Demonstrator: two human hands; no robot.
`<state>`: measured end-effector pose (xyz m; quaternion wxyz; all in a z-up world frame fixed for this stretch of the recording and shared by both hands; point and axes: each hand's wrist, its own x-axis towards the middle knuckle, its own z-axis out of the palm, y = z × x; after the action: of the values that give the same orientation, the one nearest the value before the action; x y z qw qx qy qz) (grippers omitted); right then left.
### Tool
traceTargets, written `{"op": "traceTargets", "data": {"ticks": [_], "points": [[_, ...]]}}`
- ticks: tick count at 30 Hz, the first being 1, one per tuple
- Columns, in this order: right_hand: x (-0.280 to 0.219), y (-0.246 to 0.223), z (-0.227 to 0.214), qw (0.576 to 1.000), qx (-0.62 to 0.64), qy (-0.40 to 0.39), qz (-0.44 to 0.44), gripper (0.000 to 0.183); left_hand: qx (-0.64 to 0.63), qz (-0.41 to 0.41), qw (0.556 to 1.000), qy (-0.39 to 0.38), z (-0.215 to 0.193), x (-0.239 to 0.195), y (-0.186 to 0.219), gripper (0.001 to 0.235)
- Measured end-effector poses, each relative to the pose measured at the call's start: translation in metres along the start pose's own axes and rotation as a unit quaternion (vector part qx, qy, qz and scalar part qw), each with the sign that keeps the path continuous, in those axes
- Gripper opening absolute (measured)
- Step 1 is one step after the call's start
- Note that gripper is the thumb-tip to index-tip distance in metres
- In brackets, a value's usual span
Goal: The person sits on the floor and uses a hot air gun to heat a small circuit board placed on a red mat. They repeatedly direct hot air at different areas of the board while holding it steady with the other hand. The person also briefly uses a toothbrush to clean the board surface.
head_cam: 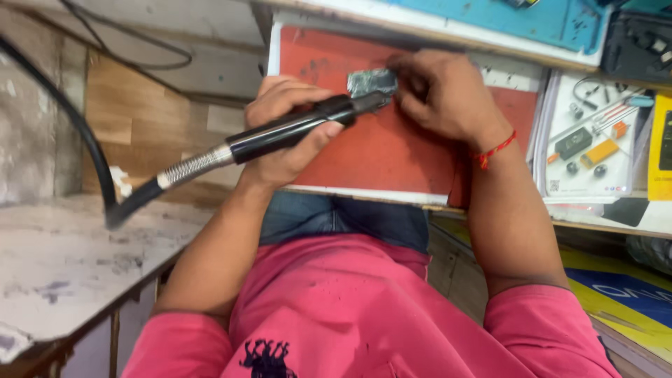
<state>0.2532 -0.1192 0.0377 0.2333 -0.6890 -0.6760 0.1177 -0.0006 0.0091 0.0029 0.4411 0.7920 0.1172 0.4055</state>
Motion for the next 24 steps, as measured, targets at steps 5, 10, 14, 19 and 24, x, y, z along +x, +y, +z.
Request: {"op": "traceTargets", "data": {"ticks": [5, 10, 14, 19, 24], "points": [[-0.008, 0.002, -0.002, 0.999, 0.015, 0.0, 0.04, 0.034, -0.03, -0.077, 0.993, 0.079, 0.003, -0.01, -0.002, 0.036], [-0.006, 0.003, -0.004, 0.999, -0.003, 0.004, 0.04, 0.031, -0.02, -0.051, 0.996, 0.07, 0.002, -0.011, -0.003, 0.032], [-0.011, 0.006, -0.004, 0.999, 0.008, 0.0, 0.044, 0.033, -0.019, -0.017, 0.999, 0.036, 0.004, -0.011, -0.003, 0.033], [-0.01, 0.007, -0.001, 1.0, 0.001, 0.012, 0.022, 0.03, -0.1, -0.118, 0.982, 0.106, 0.004, -0.011, -0.002, 0.034], [-0.009, 0.01, 0.008, 0.999, -0.028, 0.04, 0.0, 0.031, -0.027, -0.082, 0.992, 0.089, 0.004, -0.015, -0.004, 0.032]]}}
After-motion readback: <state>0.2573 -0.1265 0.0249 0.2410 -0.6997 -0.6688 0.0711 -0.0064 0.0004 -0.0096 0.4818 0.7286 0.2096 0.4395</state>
